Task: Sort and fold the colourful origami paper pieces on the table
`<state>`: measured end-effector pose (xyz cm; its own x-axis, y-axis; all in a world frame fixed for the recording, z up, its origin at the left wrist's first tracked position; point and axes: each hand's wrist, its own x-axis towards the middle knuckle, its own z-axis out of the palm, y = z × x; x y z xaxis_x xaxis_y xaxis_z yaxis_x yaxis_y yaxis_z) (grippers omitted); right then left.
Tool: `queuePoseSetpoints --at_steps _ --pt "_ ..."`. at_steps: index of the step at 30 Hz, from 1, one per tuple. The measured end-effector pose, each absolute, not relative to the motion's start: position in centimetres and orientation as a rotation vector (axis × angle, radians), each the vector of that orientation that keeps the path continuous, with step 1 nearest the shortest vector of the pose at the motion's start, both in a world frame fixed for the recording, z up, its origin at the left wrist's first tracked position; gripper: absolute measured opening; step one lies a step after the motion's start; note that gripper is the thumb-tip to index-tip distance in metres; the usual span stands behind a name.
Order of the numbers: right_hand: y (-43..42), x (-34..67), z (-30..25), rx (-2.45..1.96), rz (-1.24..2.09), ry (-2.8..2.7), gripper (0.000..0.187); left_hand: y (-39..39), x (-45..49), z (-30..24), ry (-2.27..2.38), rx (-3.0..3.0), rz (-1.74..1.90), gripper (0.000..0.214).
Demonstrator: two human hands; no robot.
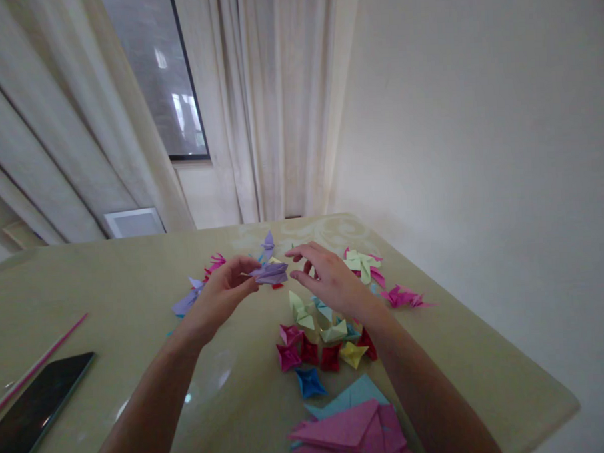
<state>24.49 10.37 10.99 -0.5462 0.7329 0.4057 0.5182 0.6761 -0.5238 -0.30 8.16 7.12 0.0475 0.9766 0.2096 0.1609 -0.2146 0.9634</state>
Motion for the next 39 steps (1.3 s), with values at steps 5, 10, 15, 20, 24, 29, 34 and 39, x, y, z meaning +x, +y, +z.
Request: queuePoseSetpoints --at_steps 5,10,15,20,24,29,34,39 --pt "10.1 24.2 11.0 -0.790 0.512 -2.313 0.051 7.2 1.7 7.2 0.996 1.276 1.220 0.038" --pt "9.9 24.0 11.4 -0.777 0.522 -2.247 0.032 7.1 1.7 7.0 0.961 1.334 1.152 0.035" --pt "9.9 24.3 11.8 -0.785 0.775 -2.183 0.029 6.8 1.7 7.7 0.891 1.462 1.074 0.045" --pt "10.3 24.3 11.5 -0.745 0.784 -2.175 0.024 7.2 2.6 7.5 1.016 1.509 1.257 0.033" --pt "10.5 24.2 11.2 -0.753 0.787 -2.184 0.027 7.1 2.9 7.6 0.972 1.535 1.288 0.034" --pt "10.5 24.2 11.1 -0.751 0.804 -2.099 0.024 6.8 2.3 8.4 0.999 1.570 1.286 0.037" --pt "10.4 24.1 11.0 -0.755 0.857 -2.076 0.025 7.1 2.2 8.2 1.085 1.625 1.351 0.033" --pt "10.0 23.9 11.1 -0.722 0.821 -2.073 0.012 7.2 2.5 7.8 1.070 1.556 1.349 0.032"
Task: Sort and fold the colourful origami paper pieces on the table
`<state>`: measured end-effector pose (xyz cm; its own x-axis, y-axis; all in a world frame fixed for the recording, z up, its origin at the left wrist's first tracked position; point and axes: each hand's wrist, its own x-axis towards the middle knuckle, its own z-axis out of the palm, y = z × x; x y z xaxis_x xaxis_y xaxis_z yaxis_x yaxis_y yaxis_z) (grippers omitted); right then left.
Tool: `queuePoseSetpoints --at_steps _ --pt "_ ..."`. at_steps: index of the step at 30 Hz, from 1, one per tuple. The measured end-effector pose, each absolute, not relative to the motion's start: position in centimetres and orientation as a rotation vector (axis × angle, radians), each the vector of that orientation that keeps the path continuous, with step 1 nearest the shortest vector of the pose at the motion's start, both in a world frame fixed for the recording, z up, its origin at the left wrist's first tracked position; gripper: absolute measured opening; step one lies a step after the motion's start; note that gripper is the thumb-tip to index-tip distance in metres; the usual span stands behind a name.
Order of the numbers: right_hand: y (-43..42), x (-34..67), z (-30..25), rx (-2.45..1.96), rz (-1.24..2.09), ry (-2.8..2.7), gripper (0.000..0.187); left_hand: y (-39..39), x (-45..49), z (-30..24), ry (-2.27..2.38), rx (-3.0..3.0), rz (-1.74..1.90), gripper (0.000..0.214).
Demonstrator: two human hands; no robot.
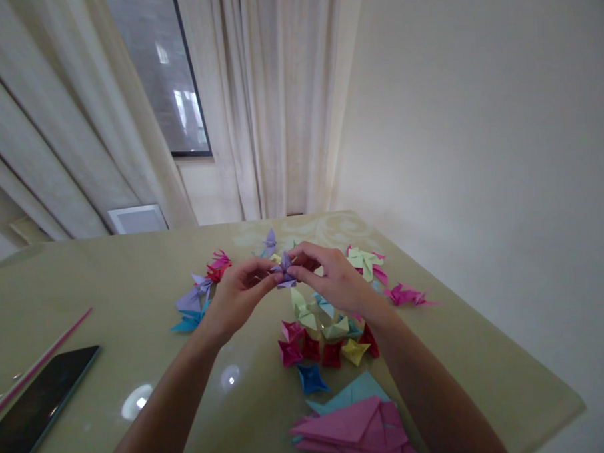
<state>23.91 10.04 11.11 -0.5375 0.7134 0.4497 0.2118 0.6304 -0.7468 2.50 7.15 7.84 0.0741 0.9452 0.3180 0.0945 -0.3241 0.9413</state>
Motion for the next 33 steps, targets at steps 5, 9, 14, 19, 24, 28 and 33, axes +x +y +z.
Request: queuePoseSetpoints --at_steps 5,9,14,19,24,28,33 --pt "10.0 24.0 11.5 -0.770 0.705 -2.052 0.006 7.0 2.5 8.1 1.119 1.506 1.477 0.032" --pt "10.3 24.5 11.7 -0.842 0.657 -2.019 0.007 6.9 2.3 8.7 1.168 1.481 1.564 0.034" --pt "10.5 24.9 11.8 -0.889 0.643 -1.993 0.007 6.9 2.1 8.9 1.170 1.475 1.581 0.032" --pt "10.7 25.1 11.9 -0.884 0.635 -1.992 0.009 7.0 2.0 8.9 1.163 1.459 1.590 0.033" --pt "10.7 25.3 11.8 -0.877 0.614 -1.998 0.007 7.0 1.9 8.9 1.134 1.454 1.577 0.031" --pt "10.5 25.1 11.9 -0.843 0.642 -2.007 0.007 7.0 2.2 8.4 1.005 1.500 1.490 0.027" --pt "10.0 24.4 11.7 -0.800 0.670 -2.029 0.009 7.0 3.0 7.5 1.094 1.682 1.487 0.019"
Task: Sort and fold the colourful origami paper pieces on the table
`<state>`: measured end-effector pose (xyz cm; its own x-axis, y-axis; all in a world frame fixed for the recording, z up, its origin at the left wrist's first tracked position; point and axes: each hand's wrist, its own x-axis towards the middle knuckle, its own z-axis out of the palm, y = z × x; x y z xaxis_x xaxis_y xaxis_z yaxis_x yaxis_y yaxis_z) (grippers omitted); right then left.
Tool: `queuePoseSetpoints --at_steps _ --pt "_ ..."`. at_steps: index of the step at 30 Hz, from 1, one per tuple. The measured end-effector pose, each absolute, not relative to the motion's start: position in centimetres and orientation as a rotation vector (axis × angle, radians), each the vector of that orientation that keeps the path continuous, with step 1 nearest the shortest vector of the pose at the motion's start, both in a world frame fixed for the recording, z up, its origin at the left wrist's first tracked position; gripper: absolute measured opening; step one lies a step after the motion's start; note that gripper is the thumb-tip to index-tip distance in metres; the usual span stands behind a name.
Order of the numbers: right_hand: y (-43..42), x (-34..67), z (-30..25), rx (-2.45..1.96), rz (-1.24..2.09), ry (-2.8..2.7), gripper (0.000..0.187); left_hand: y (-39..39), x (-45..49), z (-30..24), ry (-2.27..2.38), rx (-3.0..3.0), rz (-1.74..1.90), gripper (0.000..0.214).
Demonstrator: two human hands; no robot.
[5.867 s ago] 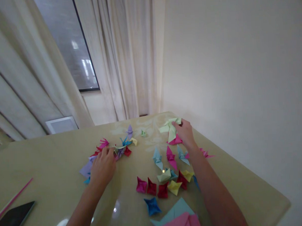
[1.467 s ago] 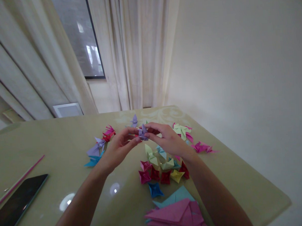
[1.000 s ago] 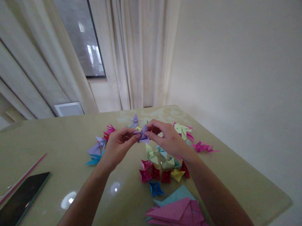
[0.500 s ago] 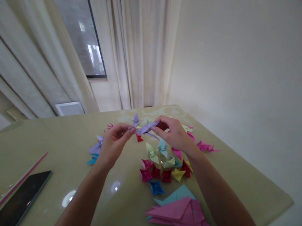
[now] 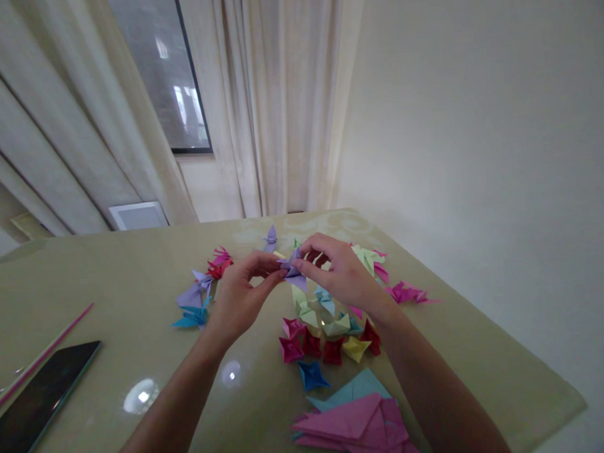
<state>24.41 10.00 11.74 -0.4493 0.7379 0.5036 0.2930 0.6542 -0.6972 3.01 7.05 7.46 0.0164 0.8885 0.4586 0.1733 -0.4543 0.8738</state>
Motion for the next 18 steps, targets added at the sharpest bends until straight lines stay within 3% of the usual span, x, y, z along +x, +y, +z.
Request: queuePoseSetpoints --at_steps 6,9,13,18 --pt "11.7 24.9 10.5 -0.863 0.653 -2.046 0.005 8.7 2.6 4.5 1.315 1.855 1.373 0.024" --pt "14.0 26.1 9.1 -1.171 0.465 -2.102 0.002 9.9 2.2 1.3 1.487 2.055 1.190 0.031" --pt "16.7 27.4 6.8 -1.561 0.219 -2.176 0.011 10.6 2.4 -2.6 1.720 2.333 0.894 0.054" --pt "17.9 27.6 4.2 -1.656 0.226 -2.199 0.016 10.4 2.3 -4.8 1.949 2.324 0.453 0.053"
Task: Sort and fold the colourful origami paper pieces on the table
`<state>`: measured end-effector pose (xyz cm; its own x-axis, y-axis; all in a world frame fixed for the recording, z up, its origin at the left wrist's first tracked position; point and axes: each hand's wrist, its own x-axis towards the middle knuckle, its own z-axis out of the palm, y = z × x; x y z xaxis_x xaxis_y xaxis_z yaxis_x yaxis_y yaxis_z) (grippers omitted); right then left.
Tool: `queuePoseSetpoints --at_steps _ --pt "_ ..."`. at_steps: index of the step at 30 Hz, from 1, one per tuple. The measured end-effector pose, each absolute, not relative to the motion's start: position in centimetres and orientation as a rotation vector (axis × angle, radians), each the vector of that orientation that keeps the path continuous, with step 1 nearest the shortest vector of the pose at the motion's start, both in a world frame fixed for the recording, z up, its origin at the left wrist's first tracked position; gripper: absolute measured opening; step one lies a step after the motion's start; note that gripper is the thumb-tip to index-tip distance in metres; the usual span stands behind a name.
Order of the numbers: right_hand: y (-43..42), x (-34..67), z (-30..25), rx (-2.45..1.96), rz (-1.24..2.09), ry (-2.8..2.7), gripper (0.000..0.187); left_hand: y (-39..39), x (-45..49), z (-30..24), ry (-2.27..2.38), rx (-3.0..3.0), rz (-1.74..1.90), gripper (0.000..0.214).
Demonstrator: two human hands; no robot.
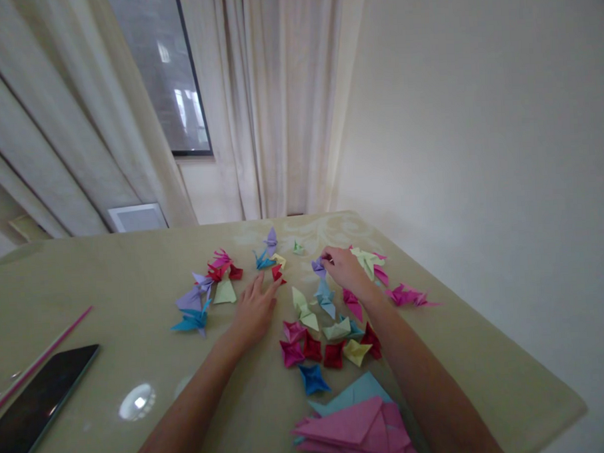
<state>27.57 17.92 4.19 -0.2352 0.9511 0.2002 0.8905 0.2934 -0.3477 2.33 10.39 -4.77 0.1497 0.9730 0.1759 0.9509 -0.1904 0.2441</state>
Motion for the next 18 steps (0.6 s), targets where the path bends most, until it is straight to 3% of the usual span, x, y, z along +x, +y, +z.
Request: queuePoseSetpoints --at_steps 11,18 --pt "19.1 29.8 3.4 -1.872 0.135 -2.151 0.024 10.6 1.5 -5.3 1.946 2.336 0.360 0.058" --pt "19.0 30.8 3.8 -1.887 0.245 -2.310 0.018 10.9 0.7 -5.3 1.893 2.360 0.430 0.061"
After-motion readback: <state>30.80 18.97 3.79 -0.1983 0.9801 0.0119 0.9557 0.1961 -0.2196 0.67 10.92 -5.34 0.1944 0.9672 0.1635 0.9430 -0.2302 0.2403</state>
